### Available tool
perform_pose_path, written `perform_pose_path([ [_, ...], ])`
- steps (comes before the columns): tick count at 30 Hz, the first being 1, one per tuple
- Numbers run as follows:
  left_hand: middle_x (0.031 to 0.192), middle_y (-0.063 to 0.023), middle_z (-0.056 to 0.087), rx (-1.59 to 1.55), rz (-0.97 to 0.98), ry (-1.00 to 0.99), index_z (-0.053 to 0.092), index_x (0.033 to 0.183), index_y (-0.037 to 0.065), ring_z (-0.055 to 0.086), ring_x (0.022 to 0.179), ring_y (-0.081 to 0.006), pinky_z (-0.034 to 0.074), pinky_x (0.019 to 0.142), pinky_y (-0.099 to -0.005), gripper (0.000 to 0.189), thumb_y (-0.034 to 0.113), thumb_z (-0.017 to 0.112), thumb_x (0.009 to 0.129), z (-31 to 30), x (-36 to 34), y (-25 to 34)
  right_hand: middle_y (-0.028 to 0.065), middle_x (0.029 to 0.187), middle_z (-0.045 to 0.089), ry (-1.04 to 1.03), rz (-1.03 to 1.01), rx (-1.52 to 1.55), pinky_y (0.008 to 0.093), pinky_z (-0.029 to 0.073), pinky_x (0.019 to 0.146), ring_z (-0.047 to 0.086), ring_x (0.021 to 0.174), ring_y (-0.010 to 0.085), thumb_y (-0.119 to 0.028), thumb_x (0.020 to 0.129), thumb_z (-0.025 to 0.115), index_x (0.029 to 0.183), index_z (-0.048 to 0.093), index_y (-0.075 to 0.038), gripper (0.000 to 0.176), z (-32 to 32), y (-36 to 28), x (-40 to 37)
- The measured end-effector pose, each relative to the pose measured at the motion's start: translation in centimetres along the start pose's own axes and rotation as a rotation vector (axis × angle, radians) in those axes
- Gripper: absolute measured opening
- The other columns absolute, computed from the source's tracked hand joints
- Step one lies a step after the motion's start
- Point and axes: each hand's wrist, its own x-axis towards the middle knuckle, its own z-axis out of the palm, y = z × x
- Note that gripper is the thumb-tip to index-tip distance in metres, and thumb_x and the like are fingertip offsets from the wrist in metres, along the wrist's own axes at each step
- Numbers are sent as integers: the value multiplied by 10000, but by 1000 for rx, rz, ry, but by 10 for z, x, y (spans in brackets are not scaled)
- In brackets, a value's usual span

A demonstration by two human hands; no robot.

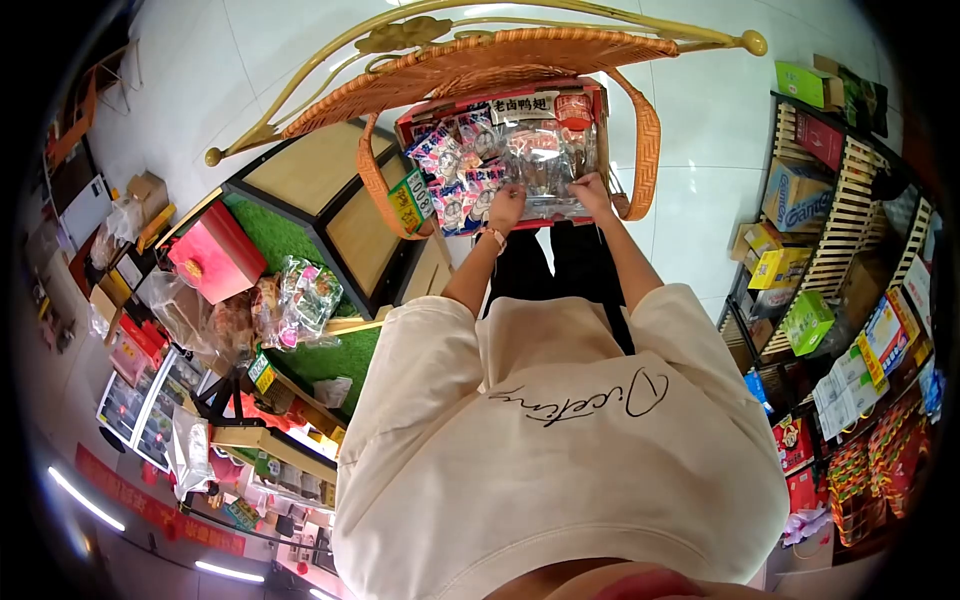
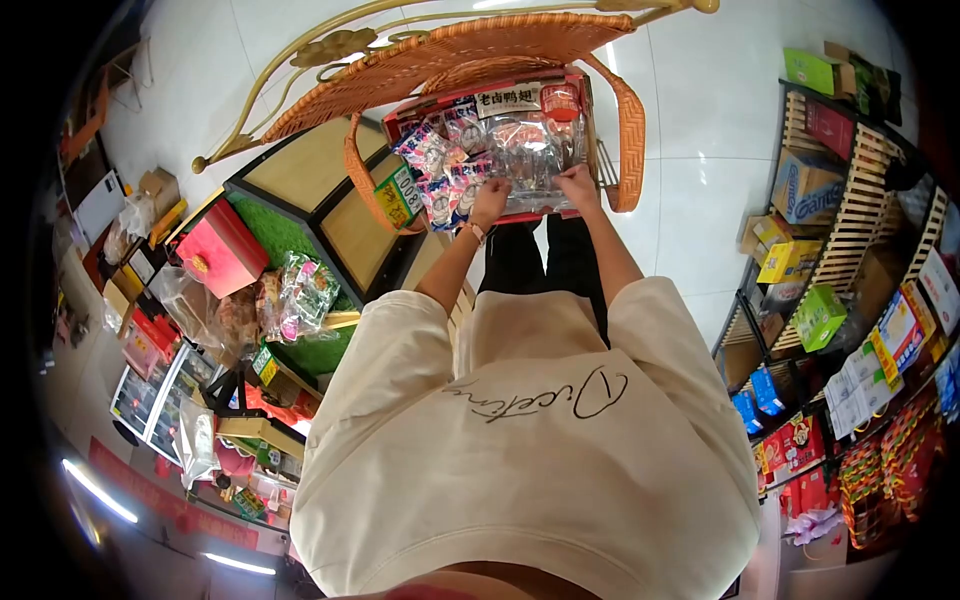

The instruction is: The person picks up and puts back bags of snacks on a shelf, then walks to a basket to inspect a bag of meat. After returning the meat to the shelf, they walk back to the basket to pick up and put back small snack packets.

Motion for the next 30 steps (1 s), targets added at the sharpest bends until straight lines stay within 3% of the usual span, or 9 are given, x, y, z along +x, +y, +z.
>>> perform_pose_path([
  [2,863,-205,610,17,-2,50,568,950,49,576,846,-370,449,728,-414,307,298,535,773,-1,-1,3,63,738,514,38,-4,-5,282,419,652,497,694,138,-247,673,733,817,454,-24,386,-7,-19,-10],
  [7,934,-171,610,25,-83,120,504,992,25,577,887,-336,433,781,-403,374,291,584,742,-9,-13,20,34,665,520,35,-80,299,235,436,531,512,602,108,-201,673,765,920,298,-56,548,-13,-31,-31],
  [8,938,-171,608,-26,-73,126,504,997,23,578,888,-330,434,783,-394,383,296,588,742,-12,-11,20,52,758,541,-29,16,338,233,449,569,525,653,109,-162,668,767,1019,283,-27,613,-18,-47,-37],
  [11,938,-166,612,-190,-51,135,514,1021,13,588,882,-294,438,786,-351,412,305,601,743,-5,-2,-11,119,1056,503,5,-233,490,292,441,775,521,928,184,-117,639,767,1256,214,2,837,-1,-87,-57],
  [14,928,-158,618,-237,-48,81,524,1036,18,593,881,-275,438,786,-336,398,292,591,754,-18,-5,-7,135,1092,499,-126,-243,360,309,419,834,500,997,211,-68,624,751,1281,208,-11,854,3,-98,-51],
  [23,667,-10,567,-614,-22,11,588,912,24,508,589,-115,432,564,-244,346,353,557,810,-63,-61,45,187,1104,513,-248,152,499,292,468,770,588,857,212,60,695,615,1386,24,-91,922,-74,-145,-125],
  [25,777,-26,596,-619,-1,-192,559,1011,32,536,639,-125,432,568,-254,423,407,537,819,-37,-39,-1,180,1107,513,-270,163,508,291,466,788,587,862,216,61,696,614,1387,35,-93,915,-90,-161,-153],
  [28,1185,-79,514,-752,-83,-421,387,1285,60,568,973,-201,439,845,-282,564,420,486,862,-90,-112,76,175,1110,512,-347,104,480,291,472,799,586,865,230,62,702,614,1388,46,-100,905,-109,-181,-186],
  [30,1230,-60,482,-1032,-76,-654,353,1303,68,570,983,-219,424,883,-281,572,425,462,870,-124,-174,110,135,1104,519,-443,69,442,294,474,811,569,924,213,73,715,603,1358,173,-87,790,-116,-193,-208],
])
